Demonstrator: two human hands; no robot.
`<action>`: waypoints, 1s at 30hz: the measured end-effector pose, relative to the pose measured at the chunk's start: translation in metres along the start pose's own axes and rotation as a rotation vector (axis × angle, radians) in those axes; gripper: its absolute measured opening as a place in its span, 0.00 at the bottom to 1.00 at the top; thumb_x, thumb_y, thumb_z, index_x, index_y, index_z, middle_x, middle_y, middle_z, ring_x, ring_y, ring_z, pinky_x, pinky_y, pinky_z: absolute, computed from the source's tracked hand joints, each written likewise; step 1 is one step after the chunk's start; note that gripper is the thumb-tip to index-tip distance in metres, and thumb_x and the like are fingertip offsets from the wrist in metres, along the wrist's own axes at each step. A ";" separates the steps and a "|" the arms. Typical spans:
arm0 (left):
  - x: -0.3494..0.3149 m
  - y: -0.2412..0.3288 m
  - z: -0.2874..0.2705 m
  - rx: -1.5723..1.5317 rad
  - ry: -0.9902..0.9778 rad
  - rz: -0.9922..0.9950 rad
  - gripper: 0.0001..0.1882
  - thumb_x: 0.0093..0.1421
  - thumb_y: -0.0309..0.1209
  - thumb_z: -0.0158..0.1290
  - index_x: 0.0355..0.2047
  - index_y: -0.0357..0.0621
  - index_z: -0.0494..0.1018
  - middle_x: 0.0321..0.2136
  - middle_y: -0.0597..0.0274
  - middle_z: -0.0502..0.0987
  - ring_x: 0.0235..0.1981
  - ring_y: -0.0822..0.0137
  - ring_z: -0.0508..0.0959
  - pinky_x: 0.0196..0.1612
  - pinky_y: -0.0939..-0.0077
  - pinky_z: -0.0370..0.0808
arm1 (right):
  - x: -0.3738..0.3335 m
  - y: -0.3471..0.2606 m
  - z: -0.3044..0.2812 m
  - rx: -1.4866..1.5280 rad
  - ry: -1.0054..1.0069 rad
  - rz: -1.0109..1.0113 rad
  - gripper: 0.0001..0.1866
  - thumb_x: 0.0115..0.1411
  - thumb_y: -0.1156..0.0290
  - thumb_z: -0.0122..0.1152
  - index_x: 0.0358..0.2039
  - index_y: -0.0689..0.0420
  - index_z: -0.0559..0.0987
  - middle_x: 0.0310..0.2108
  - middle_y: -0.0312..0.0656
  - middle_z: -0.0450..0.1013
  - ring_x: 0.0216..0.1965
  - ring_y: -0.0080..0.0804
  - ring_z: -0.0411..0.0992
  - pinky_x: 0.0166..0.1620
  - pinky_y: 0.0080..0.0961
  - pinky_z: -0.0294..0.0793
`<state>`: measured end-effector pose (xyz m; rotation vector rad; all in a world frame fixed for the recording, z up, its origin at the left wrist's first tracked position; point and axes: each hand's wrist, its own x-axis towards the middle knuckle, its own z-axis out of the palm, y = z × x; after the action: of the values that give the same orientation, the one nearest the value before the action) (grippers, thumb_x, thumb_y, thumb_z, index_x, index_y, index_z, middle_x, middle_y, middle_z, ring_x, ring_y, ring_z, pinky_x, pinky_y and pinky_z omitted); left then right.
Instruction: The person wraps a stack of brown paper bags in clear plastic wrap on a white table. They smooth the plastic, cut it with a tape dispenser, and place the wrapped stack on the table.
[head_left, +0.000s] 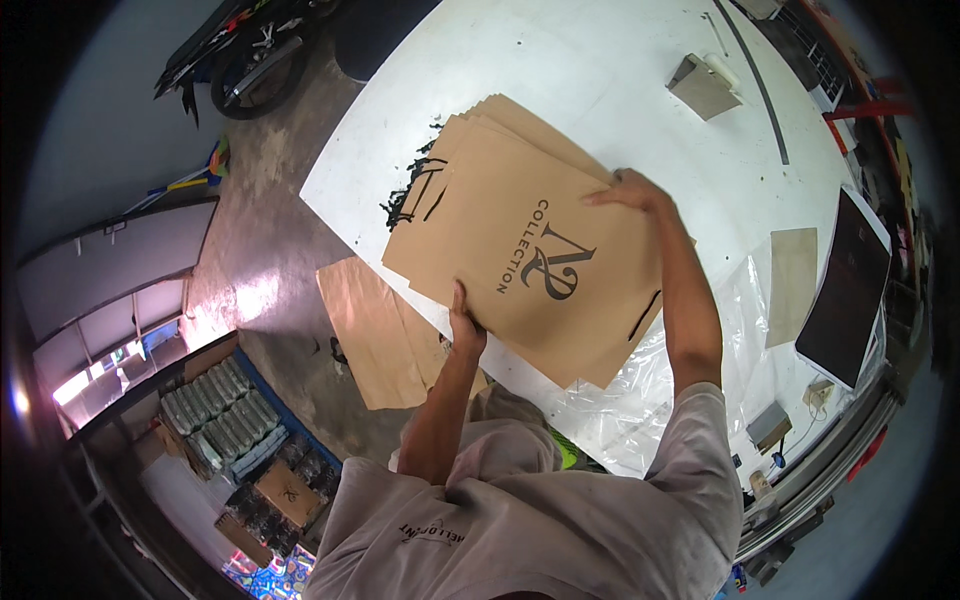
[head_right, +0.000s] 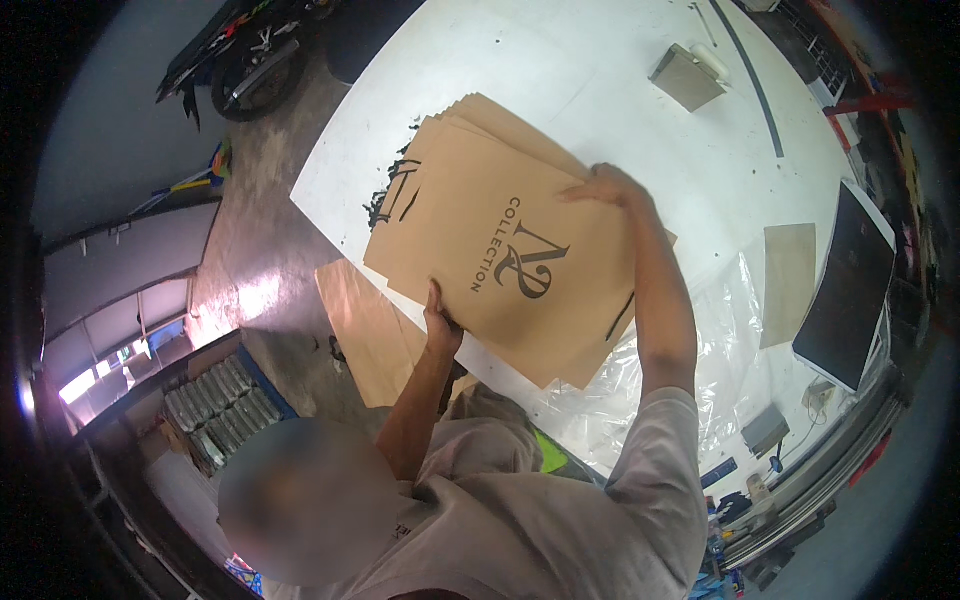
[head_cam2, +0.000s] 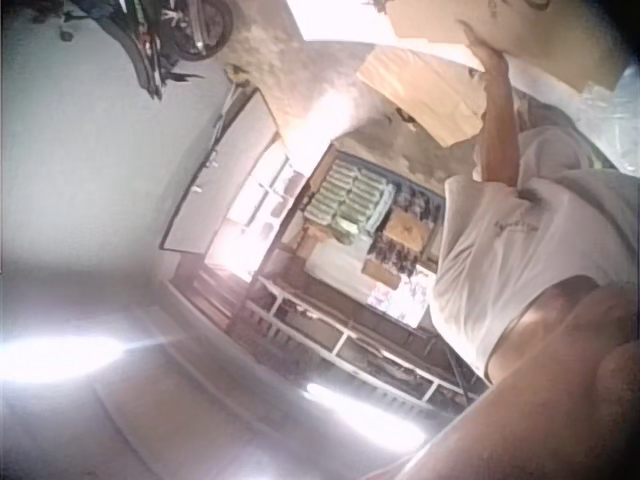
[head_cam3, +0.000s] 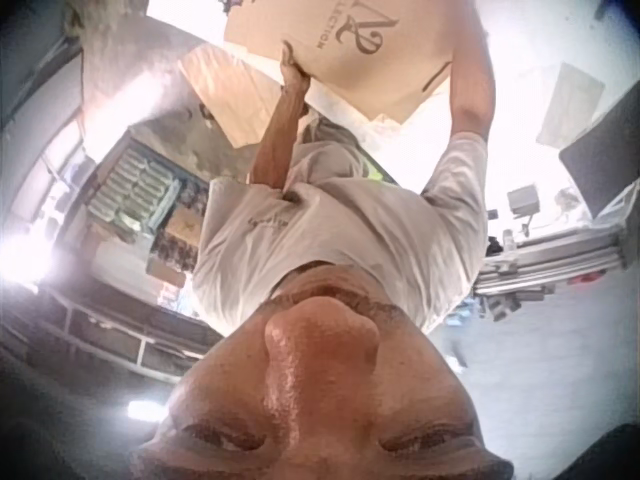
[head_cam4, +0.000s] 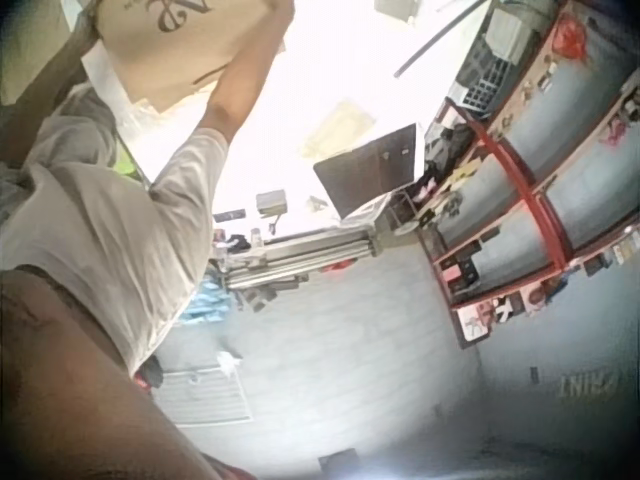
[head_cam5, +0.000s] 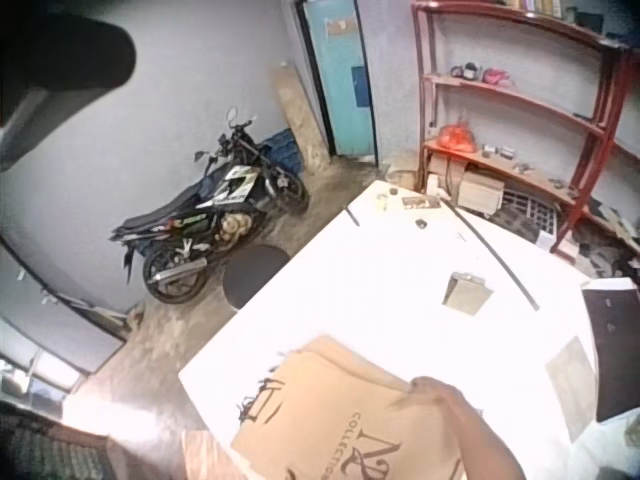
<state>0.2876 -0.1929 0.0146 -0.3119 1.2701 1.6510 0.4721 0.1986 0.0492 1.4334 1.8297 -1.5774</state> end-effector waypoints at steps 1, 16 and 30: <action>0.002 0.000 0.001 -0.036 -0.018 -0.007 0.36 0.71 0.56 0.44 0.68 0.42 0.61 0.63 0.55 0.70 0.62 0.55 0.71 0.64 0.57 0.69 | -0.008 0.002 0.004 0.039 -0.068 -0.019 0.60 0.32 0.48 0.84 0.61 0.70 0.68 0.53 0.60 0.75 0.54 0.49 0.75 0.60 0.36 0.71; 0.044 0.119 -0.128 0.881 -0.222 -0.445 0.31 0.65 0.54 0.55 0.61 0.48 0.69 0.53 0.60 0.76 0.54 0.61 0.76 0.54 0.60 0.75 | -0.301 -0.090 0.147 -0.229 0.353 -0.432 0.20 0.52 0.66 0.71 0.42 0.59 0.74 0.24 0.52 0.76 0.28 0.55 0.77 0.31 0.44 0.75; 0.055 0.299 0.071 0.761 -0.886 -0.054 0.37 0.76 0.56 0.29 0.68 0.38 0.62 0.69 0.47 0.61 0.72 0.55 0.56 0.73 0.56 0.52 | -0.357 -0.156 0.294 -0.598 0.780 -0.084 0.62 0.47 0.20 0.56 0.72 0.51 0.59 0.60 0.60 0.63 0.64 0.59 0.59 0.66 0.71 0.47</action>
<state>0.0443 -0.0917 0.1817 0.7633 1.0519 0.9400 0.3978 -0.2060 0.3118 1.7821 2.4924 -0.3756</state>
